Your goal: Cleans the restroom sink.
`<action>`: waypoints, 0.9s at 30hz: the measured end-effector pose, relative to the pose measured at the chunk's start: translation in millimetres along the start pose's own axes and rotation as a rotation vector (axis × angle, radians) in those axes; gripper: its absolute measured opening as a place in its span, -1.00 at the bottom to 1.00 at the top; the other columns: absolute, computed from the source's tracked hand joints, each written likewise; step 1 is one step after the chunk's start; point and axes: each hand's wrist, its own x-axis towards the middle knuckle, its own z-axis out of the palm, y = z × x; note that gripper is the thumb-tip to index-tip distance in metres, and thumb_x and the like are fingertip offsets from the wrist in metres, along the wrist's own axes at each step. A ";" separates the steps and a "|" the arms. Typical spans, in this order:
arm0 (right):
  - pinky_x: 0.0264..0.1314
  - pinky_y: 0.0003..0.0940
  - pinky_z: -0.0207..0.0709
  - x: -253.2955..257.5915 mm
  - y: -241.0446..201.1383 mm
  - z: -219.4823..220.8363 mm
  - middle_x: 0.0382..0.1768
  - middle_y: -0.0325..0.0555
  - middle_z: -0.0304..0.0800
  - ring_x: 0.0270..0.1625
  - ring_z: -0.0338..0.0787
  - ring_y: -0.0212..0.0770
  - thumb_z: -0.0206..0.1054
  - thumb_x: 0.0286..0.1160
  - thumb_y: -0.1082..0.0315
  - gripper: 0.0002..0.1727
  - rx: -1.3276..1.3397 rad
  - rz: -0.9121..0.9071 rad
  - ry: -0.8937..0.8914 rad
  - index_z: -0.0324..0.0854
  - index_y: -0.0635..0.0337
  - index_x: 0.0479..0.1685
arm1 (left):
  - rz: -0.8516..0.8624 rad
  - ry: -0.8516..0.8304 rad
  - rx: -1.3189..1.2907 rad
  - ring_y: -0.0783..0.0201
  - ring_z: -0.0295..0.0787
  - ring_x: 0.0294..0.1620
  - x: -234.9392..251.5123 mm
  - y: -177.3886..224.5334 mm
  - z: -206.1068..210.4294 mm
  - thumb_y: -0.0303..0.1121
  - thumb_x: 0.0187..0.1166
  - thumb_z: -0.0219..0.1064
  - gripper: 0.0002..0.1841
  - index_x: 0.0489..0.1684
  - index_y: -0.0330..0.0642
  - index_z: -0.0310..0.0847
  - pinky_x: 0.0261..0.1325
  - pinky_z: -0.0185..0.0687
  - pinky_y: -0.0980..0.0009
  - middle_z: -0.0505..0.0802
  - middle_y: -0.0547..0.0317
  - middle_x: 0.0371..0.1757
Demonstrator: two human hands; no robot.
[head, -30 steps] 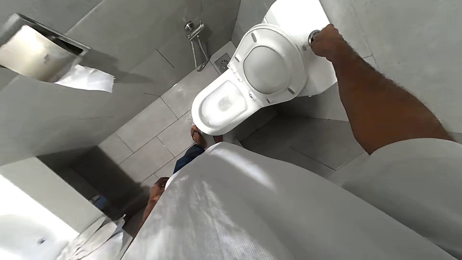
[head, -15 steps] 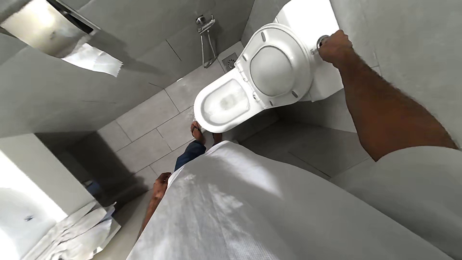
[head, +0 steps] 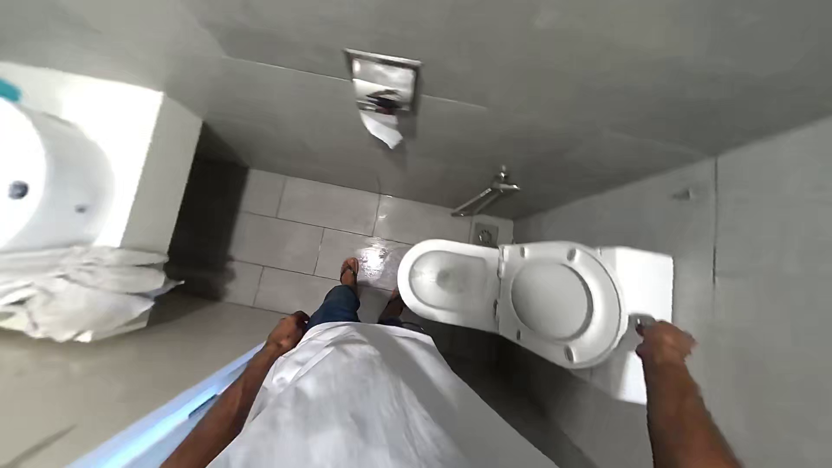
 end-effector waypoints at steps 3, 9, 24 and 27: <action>0.52 0.17 0.50 -34.8 -51.0 23.1 0.62 0.28 0.44 0.62 0.53 0.22 0.14 0.57 0.22 -0.44 0.039 -0.075 0.405 0.52 0.20 0.57 | -0.051 0.009 -0.041 -0.28 0.71 0.35 13.0 -11.1 -8.7 -0.30 0.72 0.20 -0.63 0.40 -0.26 0.61 0.42 0.51 -0.29 0.79 -0.32 0.26; 0.45 0.26 0.52 -148.3 -146.9 158.2 0.32 0.46 0.67 0.38 0.68 0.35 0.24 0.54 0.53 -0.60 -0.028 -0.622 -0.226 0.62 0.42 0.35 | -0.122 0.048 -0.153 -0.30 0.69 0.37 38.9 -52.6 -29.0 -0.27 0.71 0.17 -0.63 0.34 -0.27 0.63 0.38 0.52 -0.32 0.77 -0.33 0.28; 0.32 0.01 0.67 -597.3 -558.9 450.9 0.25 0.25 0.75 0.18 0.82 0.07 0.08 0.80 0.38 -0.60 -0.457 -1.339 -1.049 0.54 0.33 0.48 | -0.337 0.374 -0.842 -0.21 0.67 0.41 42.0 -254.3 -205.2 -0.25 0.85 0.02 -0.60 0.41 -0.29 0.58 0.45 0.50 -0.22 0.75 -0.27 0.34; 0.12 -0.09 0.73 -675.1 -622.9 461.7 0.17 0.20 0.79 0.05 0.85 -0.02 0.08 0.79 0.43 -0.66 -0.293 -1.388 -1.114 0.60 0.36 0.37 | -0.408 0.567 -1.103 -0.13 0.72 0.34 44.5 -279.3 -229.2 -0.31 0.83 0.08 -0.64 0.38 -0.33 0.60 0.45 0.53 -0.11 0.77 -0.26 0.29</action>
